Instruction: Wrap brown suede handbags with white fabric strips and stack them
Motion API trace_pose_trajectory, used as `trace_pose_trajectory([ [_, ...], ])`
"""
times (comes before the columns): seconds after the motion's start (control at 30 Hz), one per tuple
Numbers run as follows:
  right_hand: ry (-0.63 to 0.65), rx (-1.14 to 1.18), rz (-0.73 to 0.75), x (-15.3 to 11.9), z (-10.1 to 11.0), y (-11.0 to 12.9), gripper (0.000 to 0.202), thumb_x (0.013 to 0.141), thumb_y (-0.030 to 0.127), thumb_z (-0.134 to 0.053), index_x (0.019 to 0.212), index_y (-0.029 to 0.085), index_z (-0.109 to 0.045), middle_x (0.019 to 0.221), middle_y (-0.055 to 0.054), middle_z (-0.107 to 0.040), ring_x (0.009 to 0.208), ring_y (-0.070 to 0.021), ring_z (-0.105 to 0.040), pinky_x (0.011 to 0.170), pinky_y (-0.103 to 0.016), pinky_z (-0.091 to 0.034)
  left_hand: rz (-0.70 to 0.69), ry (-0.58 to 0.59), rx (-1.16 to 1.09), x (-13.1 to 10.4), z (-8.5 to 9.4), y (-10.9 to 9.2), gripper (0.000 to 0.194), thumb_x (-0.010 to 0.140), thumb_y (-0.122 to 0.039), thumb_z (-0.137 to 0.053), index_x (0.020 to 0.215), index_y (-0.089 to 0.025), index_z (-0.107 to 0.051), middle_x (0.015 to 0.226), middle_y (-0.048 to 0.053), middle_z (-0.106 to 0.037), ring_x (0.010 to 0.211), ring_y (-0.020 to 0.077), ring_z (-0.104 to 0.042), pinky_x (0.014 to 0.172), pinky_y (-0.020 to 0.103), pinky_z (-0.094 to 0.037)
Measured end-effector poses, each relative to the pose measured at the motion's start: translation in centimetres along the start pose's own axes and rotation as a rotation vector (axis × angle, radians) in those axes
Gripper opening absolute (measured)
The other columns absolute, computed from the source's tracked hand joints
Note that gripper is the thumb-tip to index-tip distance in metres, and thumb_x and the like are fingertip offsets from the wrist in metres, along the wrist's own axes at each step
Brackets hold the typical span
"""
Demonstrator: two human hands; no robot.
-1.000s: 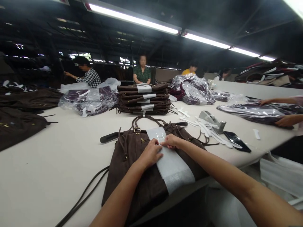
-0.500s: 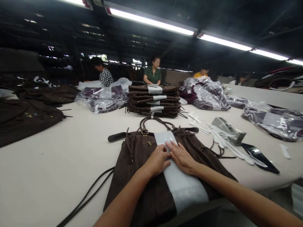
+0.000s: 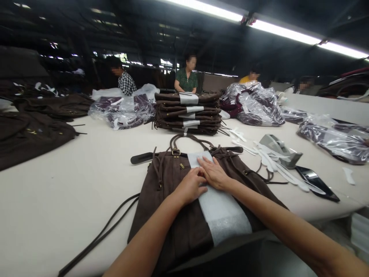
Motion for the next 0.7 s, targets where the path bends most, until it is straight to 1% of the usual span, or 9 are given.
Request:
trace_pose_trajectory([
  [0.13,-0.020,0.027,-0.012,-3.6,-0.1,0.5,0.056,0.102,0.037,-0.020,0.151,0.013,-0.030,0.154,-0.010,-0.033,0.146,-0.0234,-0.021,0.118,-0.054,-0.010,0.004,0.011,-0.014,-0.1,-0.1,0.1,0.017,0.075,-0.021,-0.074,0.092,-0.021,-0.076,0.102,0.008,-0.057,0.104,0.0235,-0.054,0.099,0.037,-0.046],
  [0.27,0.038,0.147,-0.008,-8.3,0.1,1.3,0.055,0.102,0.041,-0.023,0.150,0.016,-0.034,0.152,-0.009,-0.036,0.144,-0.0224,-0.026,0.119,-0.051,-0.013,0.007,0.032,-0.019,-0.1,-0.2,0.2,0.022,0.077,-0.021,-0.072,0.098,-0.023,-0.075,0.105,0.008,-0.057,0.105,0.0228,-0.054,0.099,0.036,-0.046],
  [0.37,0.128,0.285,0.006,-12.2,1.7,2.6,0.054,0.101,0.044,-0.026,0.145,0.017,-0.045,0.145,-0.010,-0.047,0.140,-0.0253,-0.035,0.119,-0.052,-0.017,0.021,0.066,0.044,-0.3,-0.2,-0.2,0.026,0.079,-0.023,-0.070,0.104,-0.022,-0.074,0.111,0.009,-0.057,0.110,0.0242,-0.055,0.103,0.037,-0.044],
  [0.43,0.131,0.430,-0.003,-14.6,3.9,3.0,0.051,0.100,0.048,-0.032,0.133,0.020,-0.060,0.134,-0.009,-0.058,0.132,-0.0275,-0.047,0.116,-0.050,-0.026,0.034,0.100,0.099,-0.9,-0.4,-0.6,0.030,0.083,-0.023,-0.066,0.112,-0.021,-0.071,0.121,0.011,-0.056,0.116,0.0248,-0.055,0.107,0.038,-0.043],
  [0.47,0.084,0.516,-0.036,-15.8,5.3,2.6,0.050,0.099,0.050,-0.035,0.126,0.021,-0.066,0.128,-0.008,-0.063,0.126,-0.0276,-0.053,0.113,-0.047,-0.033,0.037,0.121,0.123,-1.4,-0.6,-0.9,0.033,0.085,-0.022,-0.061,0.117,-0.021,-0.068,0.129,0.012,-0.054,0.121,0.0254,-0.053,0.109,0.039,-0.042],
  [0.5,-0.002,0.597,-0.089,-16.9,6.9,1.7,0.048,0.097,0.052,-0.039,0.119,0.022,-0.070,0.122,-0.007,-0.067,0.120,-0.0270,-0.058,0.109,-0.043,-0.040,0.039,0.146,0.142,-2.0,-0.8,-1.3,0.035,0.088,-0.021,-0.056,0.123,-0.020,-0.064,0.136,0.013,-0.050,0.128,0.0263,-0.048,0.111,0.040,-0.040],
  [0.57,-0.259,0.687,-0.230,-19.5,9.9,-1.5,0.045,0.093,0.054,-0.047,0.112,0.022,-0.073,0.113,-0.006,-0.071,0.112,-0.0255,-0.063,0.103,-0.038,-0.046,0.042,0.204,0.166,-3.7,-1.3,-2.0,0.041,0.093,-0.020,-0.046,0.132,-0.021,-0.058,0.148,0.013,-0.042,0.140,0.0276,-0.035,0.115,0.044,-0.034],
  [0.63,-0.524,0.640,-0.357,-22.5,12.1,-5.1,0.042,0.090,0.053,-0.054,0.112,0.023,-0.073,0.112,-0.005,-0.071,0.112,-0.0251,-0.063,0.104,-0.037,-0.046,0.054,0.252,0.159,-5.7,-1.6,-2.6,0.043,0.096,-0.020,-0.040,0.137,-0.023,-0.053,0.151,0.010,-0.039,0.143,0.0268,-0.028,0.118,0.049,-0.027],
  [0.7,-0.701,0.530,-0.453,-25.2,12.7,-8.4,0.040,0.087,0.052,-0.057,0.112,0.026,-0.072,0.117,-0.004,-0.069,0.116,-0.0260,-0.061,0.105,-0.038,-0.045,0.064,0.264,0.110,-7.7,-1.1,-3.5,0.041,0.098,-0.023,-0.038,0.136,-0.026,-0.053,0.149,0.007,-0.044,0.140,0.0238,-0.036,0.118,0.048,-0.027],
])
Point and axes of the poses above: each hand's wrist, its own x-axis towards the middle knuckle, its own z-axis out of the back of the hand, y = z × x, the point moved 10 cm from there along x, towards the middle knuckle
